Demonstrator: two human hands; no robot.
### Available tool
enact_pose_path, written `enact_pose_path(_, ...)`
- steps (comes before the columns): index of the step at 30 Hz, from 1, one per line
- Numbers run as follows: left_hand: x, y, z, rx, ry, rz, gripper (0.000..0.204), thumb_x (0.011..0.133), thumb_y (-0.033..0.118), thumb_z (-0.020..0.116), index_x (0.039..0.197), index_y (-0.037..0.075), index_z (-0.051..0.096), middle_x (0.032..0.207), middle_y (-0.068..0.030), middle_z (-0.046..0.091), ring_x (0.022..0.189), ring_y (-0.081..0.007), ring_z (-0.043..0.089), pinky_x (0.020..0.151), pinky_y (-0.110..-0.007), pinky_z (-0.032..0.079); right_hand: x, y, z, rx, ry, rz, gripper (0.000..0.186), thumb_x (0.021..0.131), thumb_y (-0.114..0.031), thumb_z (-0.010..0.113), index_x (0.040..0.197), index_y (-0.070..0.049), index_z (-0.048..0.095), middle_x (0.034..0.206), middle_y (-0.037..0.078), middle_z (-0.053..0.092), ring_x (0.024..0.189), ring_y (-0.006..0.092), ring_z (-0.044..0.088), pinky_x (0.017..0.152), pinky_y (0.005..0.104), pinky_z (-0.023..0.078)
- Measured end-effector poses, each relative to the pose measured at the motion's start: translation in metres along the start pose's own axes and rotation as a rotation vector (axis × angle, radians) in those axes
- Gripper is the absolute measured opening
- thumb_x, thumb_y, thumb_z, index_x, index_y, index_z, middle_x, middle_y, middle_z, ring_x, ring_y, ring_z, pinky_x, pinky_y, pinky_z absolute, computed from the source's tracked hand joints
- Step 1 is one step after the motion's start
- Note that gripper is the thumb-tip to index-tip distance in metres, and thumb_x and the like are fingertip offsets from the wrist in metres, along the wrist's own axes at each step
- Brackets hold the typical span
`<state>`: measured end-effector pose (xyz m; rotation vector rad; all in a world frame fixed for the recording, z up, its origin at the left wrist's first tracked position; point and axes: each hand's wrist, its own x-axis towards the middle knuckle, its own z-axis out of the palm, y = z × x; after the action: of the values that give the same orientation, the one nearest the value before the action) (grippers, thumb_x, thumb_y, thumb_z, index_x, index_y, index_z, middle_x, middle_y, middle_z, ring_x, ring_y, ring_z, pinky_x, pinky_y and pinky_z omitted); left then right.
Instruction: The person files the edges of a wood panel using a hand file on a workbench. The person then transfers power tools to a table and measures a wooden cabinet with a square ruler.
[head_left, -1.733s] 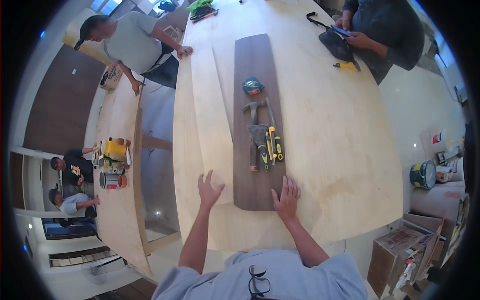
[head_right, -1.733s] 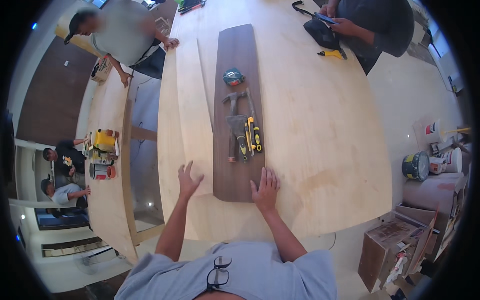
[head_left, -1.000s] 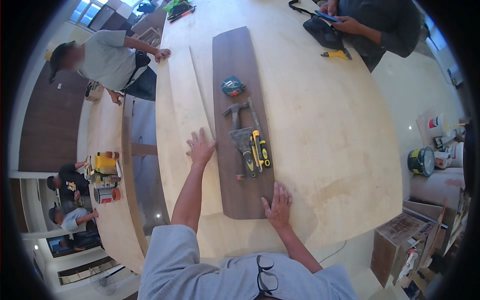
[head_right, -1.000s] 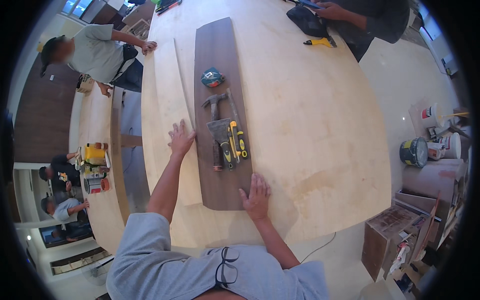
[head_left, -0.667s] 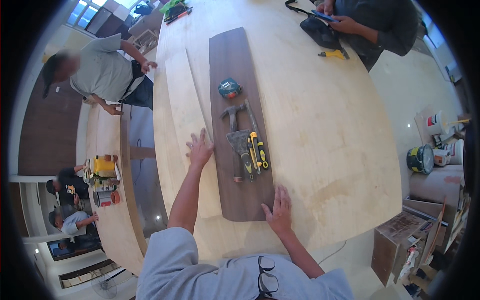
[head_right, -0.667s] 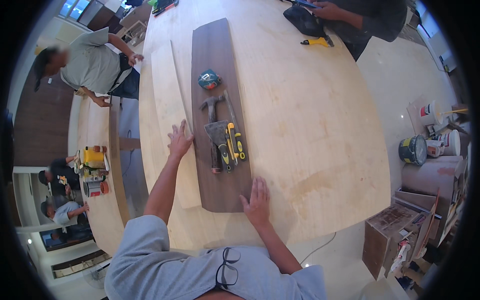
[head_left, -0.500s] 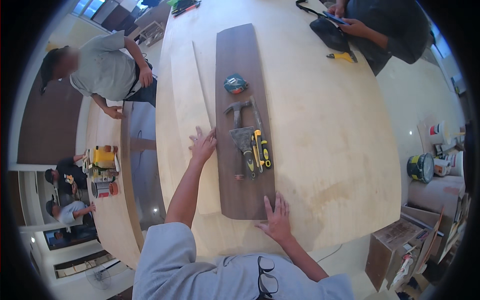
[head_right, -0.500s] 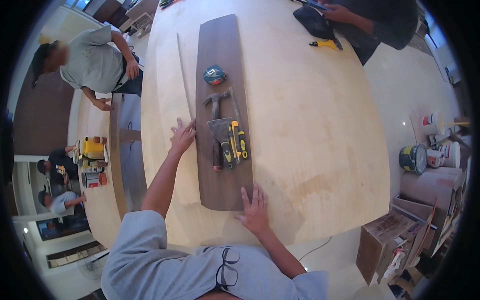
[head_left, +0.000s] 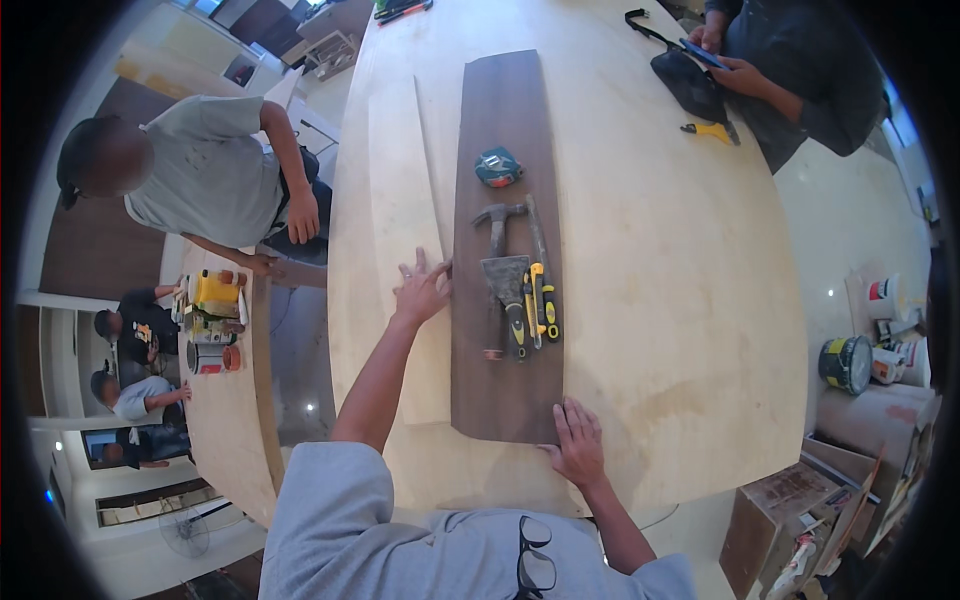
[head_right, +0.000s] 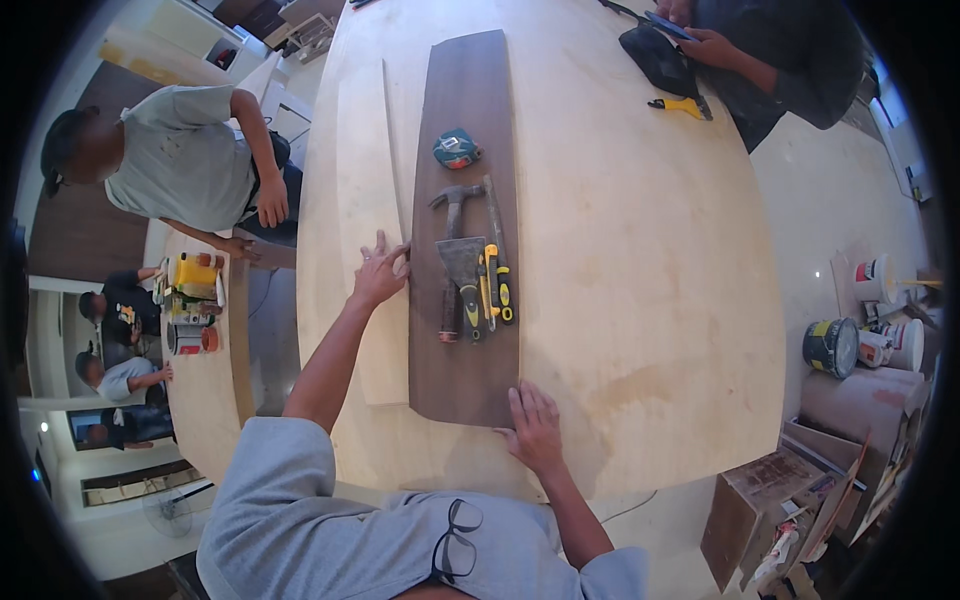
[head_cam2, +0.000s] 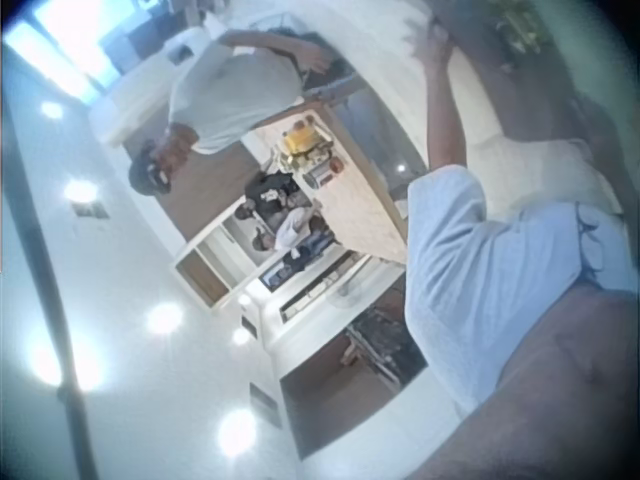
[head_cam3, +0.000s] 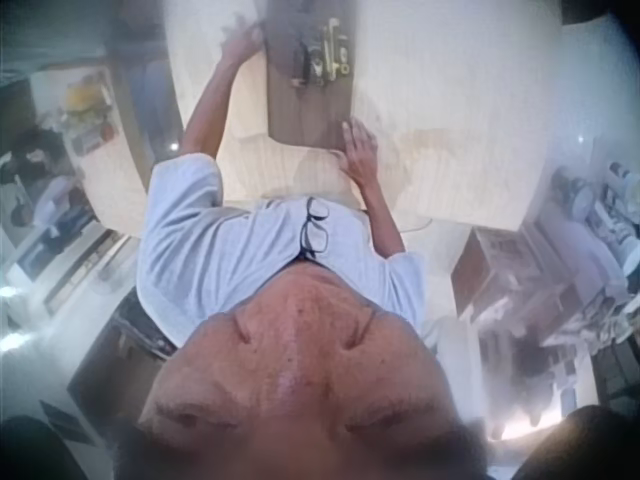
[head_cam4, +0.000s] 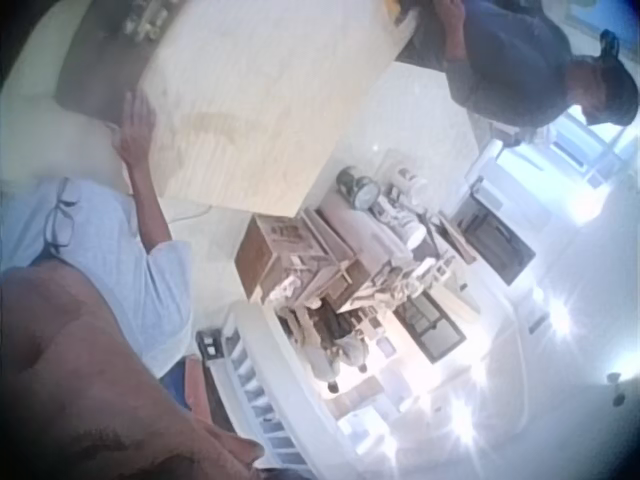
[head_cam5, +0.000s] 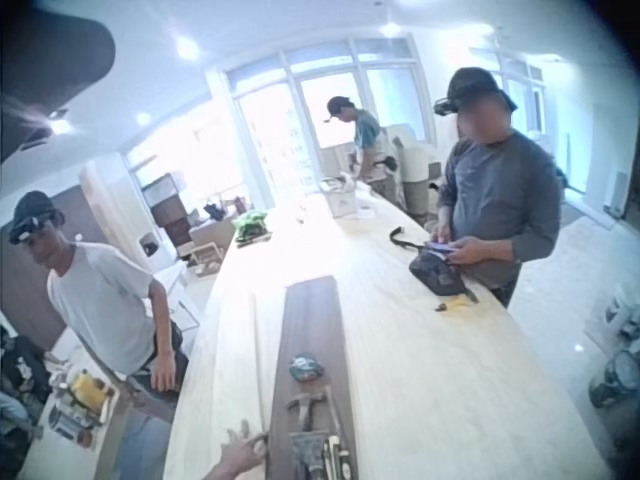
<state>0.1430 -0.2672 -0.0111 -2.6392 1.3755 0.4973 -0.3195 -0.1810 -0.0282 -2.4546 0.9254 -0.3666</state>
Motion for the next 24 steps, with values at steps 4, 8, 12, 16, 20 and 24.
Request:
enact_pose_path(4, -0.003, 0.000, -0.006, -0.019, -0.041, 0.016, 0.057, 0.098, 0.053, 0.063, 0.153, 0.047, 0.051, 0.178, -0.0132, 0.011, 0.152, -0.0642, 0.018, 0.104, -0.087, 0.035, -0.002, 0.000, 0.006, -0.035, 0.031, -0.022, 0.095, 0.076, -0.044, 0.087, 0.156, -0.009, 0.049, 0.161, 0.019, 0.047, 0.150, 0.0334, 0.043, 0.124, 0.0535, 0.030)
enact_pose_path(8, -0.004, -0.001, -0.005, 0.006, -0.073, 0.017, 0.058, 0.099, 0.051, 0.062, 0.155, 0.049, 0.047, 0.178, -0.0126, 0.009, 0.153, -0.0642, 0.017, 0.104, -0.087, 0.035, -0.006, -0.001, 0.007, -0.030, 0.038, 0.006, 0.089, 0.080, -0.045, 0.084, 0.156, -0.012, 0.051, 0.162, 0.017, 0.047, 0.151, 0.0322, 0.043, 0.124, 0.0530, 0.030)
enact_pose_path(12, -0.025, -0.021, 0.004, 0.016, -0.052, 0.021, 0.061, 0.100, 0.047, 0.060, 0.158, 0.051, 0.041, 0.178, -0.0122, 0.010, 0.153, -0.0635, 0.018, 0.103, -0.086, 0.037, -0.010, -0.002, 0.008, -0.035, 0.028, 0.027, 0.085, 0.084, -0.047, 0.079, 0.157, -0.014, 0.050, 0.160, 0.016, 0.049, 0.151, 0.0305, 0.044, 0.124, 0.0513, 0.031)
enact_pose_path(16, -0.065, -0.064, 0.012, 0.003, -0.052, 0.047, 0.063, 0.100, 0.038, 0.062, 0.158, 0.050, 0.040, 0.178, -0.0138, 0.012, 0.153, -0.0629, 0.020, 0.104, -0.081, 0.041, -0.009, -0.003, 0.008, 0.013, 0.048, 0.035, 0.086, 0.083, -0.041, 0.082, 0.157, -0.012, 0.048, 0.162, 0.015, 0.047, 0.152, 0.0318, 0.042, 0.124, 0.0511, 0.032)
enact_pose_path(20, -0.103, -0.076, 0.026, -0.073, 0.058, 0.065, 0.066, 0.099, 0.024, 0.065, 0.160, 0.036, 0.043, 0.168, -0.0228, 0.033, 0.148, -0.0554, 0.037, 0.110, -0.067, 0.045, -0.006, -0.004, 0.000, 0.093, 0.056, 0.071, 0.084, 0.085, -0.040, 0.082, 0.156, -0.012, 0.049, 0.160, 0.014, 0.050, 0.151, 0.0295, 0.044, 0.124, 0.0504, 0.031)
enact_pose_path(24, -0.167, -0.025, 0.055, -0.458, 0.214, 0.023, 0.063, 0.097, 0.017, 0.067, 0.157, 0.012, 0.047, 0.143, -0.0260, 0.056, 0.130, -0.0446, 0.055, 0.110, -0.052, 0.046, 0.004, -0.004, -0.022, 0.210, 0.046, 0.099, 0.074, 0.087, -0.034, 0.082, 0.151, -0.010, 0.053, 0.151, 0.014, 0.056, 0.141, 0.0300, 0.052, 0.117, 0.0489, 0.039)
